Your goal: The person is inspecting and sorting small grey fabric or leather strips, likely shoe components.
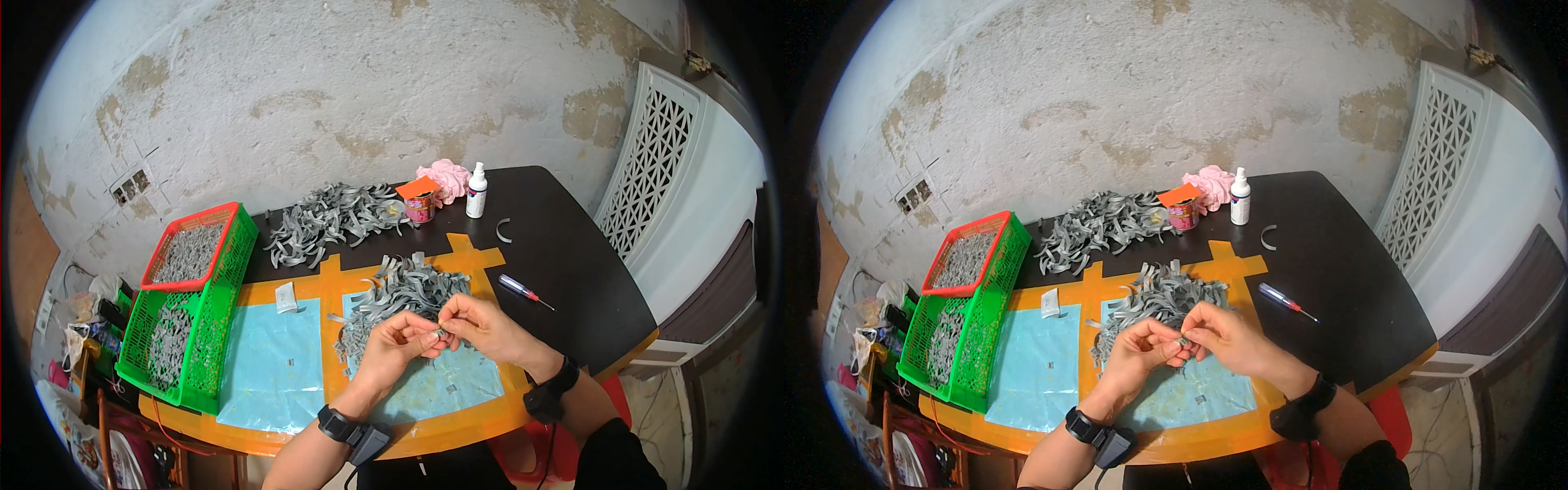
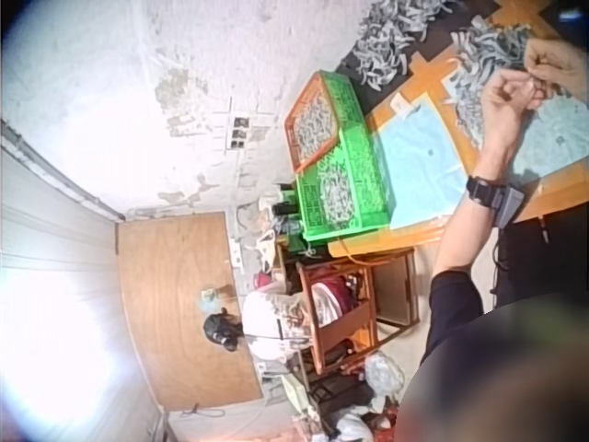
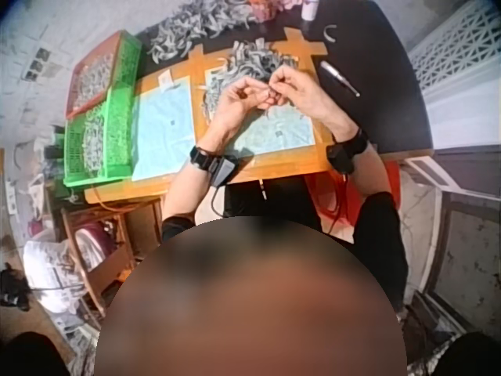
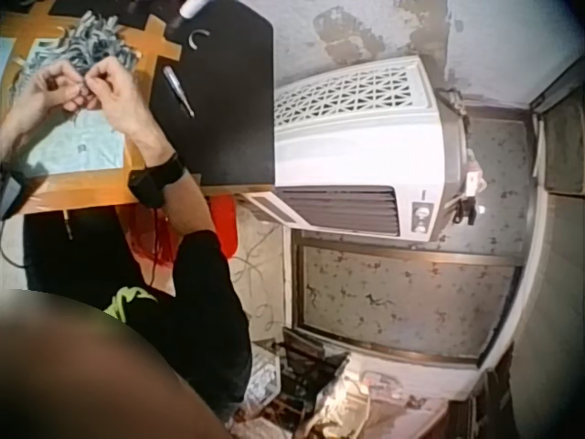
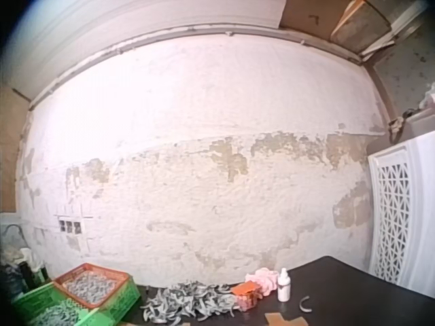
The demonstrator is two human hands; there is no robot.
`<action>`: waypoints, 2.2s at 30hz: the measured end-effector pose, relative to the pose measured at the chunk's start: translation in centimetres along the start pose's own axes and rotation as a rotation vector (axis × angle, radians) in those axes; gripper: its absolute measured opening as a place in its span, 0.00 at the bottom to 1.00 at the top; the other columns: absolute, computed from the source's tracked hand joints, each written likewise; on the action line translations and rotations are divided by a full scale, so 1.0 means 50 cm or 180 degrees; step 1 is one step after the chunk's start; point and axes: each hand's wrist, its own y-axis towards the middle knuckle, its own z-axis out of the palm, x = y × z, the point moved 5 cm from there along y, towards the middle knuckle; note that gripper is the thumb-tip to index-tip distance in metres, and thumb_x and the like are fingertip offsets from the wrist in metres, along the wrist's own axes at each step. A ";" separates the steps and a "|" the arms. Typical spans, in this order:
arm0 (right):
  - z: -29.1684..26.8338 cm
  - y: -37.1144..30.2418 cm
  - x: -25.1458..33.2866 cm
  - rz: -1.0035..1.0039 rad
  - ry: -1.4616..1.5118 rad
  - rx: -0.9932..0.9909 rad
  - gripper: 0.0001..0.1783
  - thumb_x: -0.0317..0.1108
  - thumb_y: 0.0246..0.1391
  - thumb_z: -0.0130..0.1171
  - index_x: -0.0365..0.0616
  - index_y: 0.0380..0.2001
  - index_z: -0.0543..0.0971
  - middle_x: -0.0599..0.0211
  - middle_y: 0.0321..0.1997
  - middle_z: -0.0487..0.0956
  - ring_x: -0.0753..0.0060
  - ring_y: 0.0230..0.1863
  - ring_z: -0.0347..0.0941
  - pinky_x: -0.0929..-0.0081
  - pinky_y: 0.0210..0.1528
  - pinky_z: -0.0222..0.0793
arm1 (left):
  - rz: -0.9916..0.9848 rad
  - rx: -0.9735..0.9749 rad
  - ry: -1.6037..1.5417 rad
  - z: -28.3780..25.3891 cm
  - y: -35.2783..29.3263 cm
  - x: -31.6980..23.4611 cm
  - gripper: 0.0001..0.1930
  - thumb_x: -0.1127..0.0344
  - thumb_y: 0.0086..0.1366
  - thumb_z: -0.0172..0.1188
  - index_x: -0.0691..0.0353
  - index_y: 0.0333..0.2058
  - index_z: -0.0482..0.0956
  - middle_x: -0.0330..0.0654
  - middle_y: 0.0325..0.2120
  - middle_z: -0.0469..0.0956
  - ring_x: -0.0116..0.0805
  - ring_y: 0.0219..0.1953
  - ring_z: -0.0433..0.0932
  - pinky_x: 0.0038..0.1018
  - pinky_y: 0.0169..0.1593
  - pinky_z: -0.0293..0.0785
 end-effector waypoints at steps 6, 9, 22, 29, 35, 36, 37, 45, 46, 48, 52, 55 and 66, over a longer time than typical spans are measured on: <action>-0.004 0.000 -0.001 0.0047 0.0052 0.0214 0.04 0.28 0.61 0.49 0.39 0.37 0.69 0.69 0.32 0.74 0.80 0.31 0.72 0.82 0.36 0.69 | 0.0120 -0.0034 0.0067 0.006 -0.001 -0.004 0.03 0.78 0.60 0.59 0.66 0.33 0.75 0.45 0.30 0.80 0.29 0.32 0.80 0.23 0.37 0.78; -0.004 -0.004 0.005 0.0119 0.0073 0.0252 0.04 0.27 0.61 0.49 0.38 0.37 0.69 0.69 0.32 0.74 0.80 0.31 0.72 0.82 0.35 0.69 | 0.0169 -0.0001 0.0097 0.008 -0.001 -0.005 0.03 0.77 0.60 0.59 0.65 0.33 0.74 0.43 0.29 0.80 0.27 0.30 0.79 0.21 0.36 0.77; 0.002 0.002 0.010 -0.0058 0.0326 -0.0062 0.04 0.23 0.58 0.52 0.36 0.36 0.74 0.68 0.31 0.75 0.80 0.30 0.74 0.82 0.32 0.71 | 0.0236 0.0007 0.0091 0.007 -0.006 -0.014 0.03 0.75 0.63 0.56 0.64 0.35 0.71 0.40 0.29 0.78 0.24 0.30 0.75 0.20 0.36 0.72; 0.004 0.005 0.028 -0.0531 -0.0224 0.0025 0.07 0.19 0.57 0.49 0.35 0.31 0.78 0.66 0.33 0.73 0.77 0.32 0.75 0.82 0.32 0.73 | 0.0015 0.0086 -0.0008 0.006 -0.009 -0.014 0.02 0.74 0.64 0.54 0.62 0.35 0.71 0.39 0.29 0.78 0.24 0.31 0.75 0.20 0.37 0.71; 0.018 0.003 0.034 -0.0966 -0.0872 0.0102 0.04 0.22 0.58 0.49 0.39 0.33 0.74 0.68 0.35 0.69 0.77 0.32 0.71 0.81 0.33 0.71 | -0.0243 0.0083 -0.0323 0.009 -0.011 -0.010 0.03 0.74 0.64 0.54 0.62 0.36 0.71 0.38 0.29 0.77 0.24 0.32 0.75 0.19 0.38 0.71; 0.018 0.004 0.033 -0.0965 -0.0873 0.0103 0.04 0.22 0.58 0.49 0.39 0.33 0.74 0.68 0.35 0.69 0.77 0.32 0.71 0.81 0.33 0.71 | -0.0242 0.0083 -0.0324 0.008 -0.009 -0.007 0.03 0.74 0.64 0.54 0.62 0.36 0.71 0.38 0.29 0.77 0.24 0.32 0.75 0.19 0.38 0.71; 0.016 0.005 0.032 -0.0950 -0.1005 0.0079 0.03 0.24 0.59 0.49 0.39 0.32 0.73 0.69 0.35 0.68 0.77 0.33 0.70 0.81 0.34 0.70 | -0.0158 0.0046 -0.0280 0.006 -0.006 -0.004 0.03 0.74 0.64 0.54 0.62 0.36 0.71 0.38 0.29 0.77 0.24 0.32 0.75 0.19 0.38 0.71; 0.009 0.010 0.021 -0.0698 -0.0296 0.0297 0.01 0.25 0.58 0.51 0.40 0.32 0.72 0.70 0.36 0.68 0.80 0.35 0.69 0.81 0.37 0.66 | 0.0198 -0.0082 0.0063 -0.003 -0.007 -0.020 0.04 0.72 0.66 0.53 0.63 0.37 0.69 0.38 0.29 0.76 0.24 0.32 0.75 0.19 0.38 0.72; 0.007 0.010 0.021 -0.0729 -0.0272 0.0314 0.01 0.25 0.57 0.52 0.40 0.33 0.73 0.70 0.36 0.69 0.79 0.36 0.69 0.80 0.38 0.66 | 0.0170 -0.0056 0.0026 0.001 -0.008 -0.023 0.04 0.72 0.66 0.53 0.63 0.38 0.69 0.38 0.30 0.76 0.24 0.33 0.76 0.20 0.39 0.73; 0.003 0.009 0.028 -0.0766 -0.0254 0.0326 0.01 0.24 0.56 0.53 0.39 0.33 0.73 0.70 0.36 0.70 0.79 0.36 0.69 0.80 0.39 0.65 | 0.0147 -0.0023 -0.0008 0.008 -0.011 -0.029 0.05 0.71 0.66 0.53 0.63 0.39 0.69 0.38 0.30 0.76 0.25 0.34 0.76 0.20 0.40 0.74; 0.003 0.003 0.056 -0.1184 -0.0984 0.0167 0.02 0.22 0.53 0.56 0.39 0.31 0.76 0.69 0.35 0.71 0.75 0.38 0.69 0.78 0.41 0.65 | 0.0083 -0.0085 -0.0431 0.008 -0.012 -0.027 0.06 0.70 0.65 0.56 0.62 0.40 0.72 0.37 0.32 0.77 0.26 0.35 0.77 0.20 0.42 0.74; 0.006 0.004 0.057 -0.1258 -0.1178 0.0126 0.04 0.22 0.50 0.57 0.40 0.30 0.78 0.69 0.34 0.72 0.74 0.39 0.70 0.77 0.42 0.65 | 0.0089 -0.0124 -0.0529 -0.004 -0.008 -0.013 0.06 0.71 0.64 0.57 0.62 0.39 0.74 0.36 0.32 0.77 0.25 0.35 0.77 0.19 0.42 0.74; -0.007 0.001 0.028 -0.0491 0.0683 -0.0342 0.06 0.23 0.53 0.59 0.36 0.36 0.76 0.71 0.33 0.74 0.81 0.33 0.71 0.84 0.36 0.69 | 0.0517 -0.0201 -0.0060 -0.001 0.000 -0.010 0.04 0.73 0.62 0.59 0.64 0.36 0.76 0.37 0.32 0.79 0.24 0.33 0.77 0.20 0.41 0.74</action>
